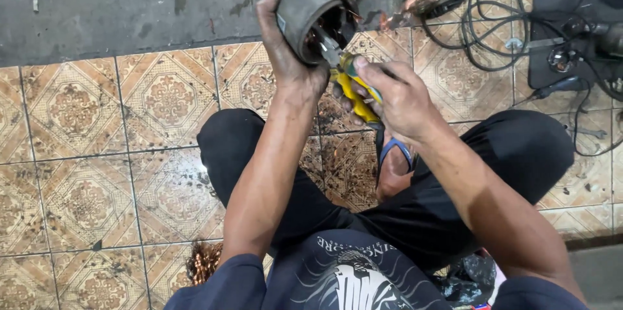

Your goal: The person sits on the floor and uses pliers to pull and strip copper wire from a cylindrical metal component. They repeatedly grip the wire with the pliers and pull it out, creating a pile of copper scraps on the floor.

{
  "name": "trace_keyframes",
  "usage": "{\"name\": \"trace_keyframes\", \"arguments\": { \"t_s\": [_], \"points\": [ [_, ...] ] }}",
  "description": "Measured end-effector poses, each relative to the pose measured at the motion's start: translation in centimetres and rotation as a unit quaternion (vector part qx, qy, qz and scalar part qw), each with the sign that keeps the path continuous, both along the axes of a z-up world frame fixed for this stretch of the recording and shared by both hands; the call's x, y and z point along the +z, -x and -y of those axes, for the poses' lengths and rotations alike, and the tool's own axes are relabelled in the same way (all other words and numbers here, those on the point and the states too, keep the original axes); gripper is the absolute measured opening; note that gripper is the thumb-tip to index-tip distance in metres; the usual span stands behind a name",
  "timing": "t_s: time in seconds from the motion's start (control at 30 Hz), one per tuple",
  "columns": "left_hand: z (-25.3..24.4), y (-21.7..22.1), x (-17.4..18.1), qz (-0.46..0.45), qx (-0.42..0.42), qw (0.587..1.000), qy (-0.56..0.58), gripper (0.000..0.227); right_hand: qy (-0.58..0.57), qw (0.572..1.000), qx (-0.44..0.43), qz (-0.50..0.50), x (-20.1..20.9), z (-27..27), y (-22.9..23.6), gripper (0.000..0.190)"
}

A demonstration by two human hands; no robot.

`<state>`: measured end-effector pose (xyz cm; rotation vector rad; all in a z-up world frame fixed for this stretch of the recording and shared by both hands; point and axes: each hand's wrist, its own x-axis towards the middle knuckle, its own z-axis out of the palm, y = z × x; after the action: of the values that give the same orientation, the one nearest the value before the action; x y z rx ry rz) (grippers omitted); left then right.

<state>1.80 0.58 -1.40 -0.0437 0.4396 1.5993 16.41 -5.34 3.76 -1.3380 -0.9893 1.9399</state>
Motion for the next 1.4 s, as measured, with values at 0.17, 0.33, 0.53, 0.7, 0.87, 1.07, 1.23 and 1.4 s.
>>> {"name": "trace_keyframes", "arguments": {
  "t_s": [0.17,0.33,0.53,0.7,0.87,1.07,1.23,1.4],
  "points": [
    [-0.7,-0.7,-1.9,-0.028,0.064,0.997,-0.037,0.077,0.056,0.987,-0.067,-0.135,0.3,-0.2,0.4,0.041],
    [-1.1,-1.3,-1.8,-0.042,0.083,0.993,-0.074,0.074,0.002,0.99,-0.052,-0.128,-0.3,-0.5,-0.1,0.039],
    [-0.5,-2.0,-0.3,-0.138,0.029,0.987,-0.077,0.07,-0.294,0.94,0.033,0.167,-1.6,0.0,-0.3,0.041],
    [-0.1,-2.0,-1.4,-0.325,0.054,0.941,-0.076,0.07,-0.451,0.846,0.016,0.284,-1.8,0.2,0.4,0.056],
    [-0.2,-1.0,-1.3,-0.103,0.073,0.991,-0.037,0.031,-0.326,0.898,0.091,0.279,-0.2,0.1,0.0,0.057],
    [0.3,-1.1,0.1,-0.074,0.029,0.996,0.034,0.058,-0.295,0.875,0.212,0.319,2.4,1.0,-2.6,0.042],
    [-0.2,0.9,0.2,-0.043,0.034,0.998,0.043,0.075,-0.265,0.882,0.227,0.318,3.3,1.3,-3.6,0.044],
    [1.0,1.8,0.5,-0.17,0.066,0.983,0.023,0.086,-0.312,0.926,0.058,0.206,1.1,0.9,-5.4,0.045]
  ]
}}
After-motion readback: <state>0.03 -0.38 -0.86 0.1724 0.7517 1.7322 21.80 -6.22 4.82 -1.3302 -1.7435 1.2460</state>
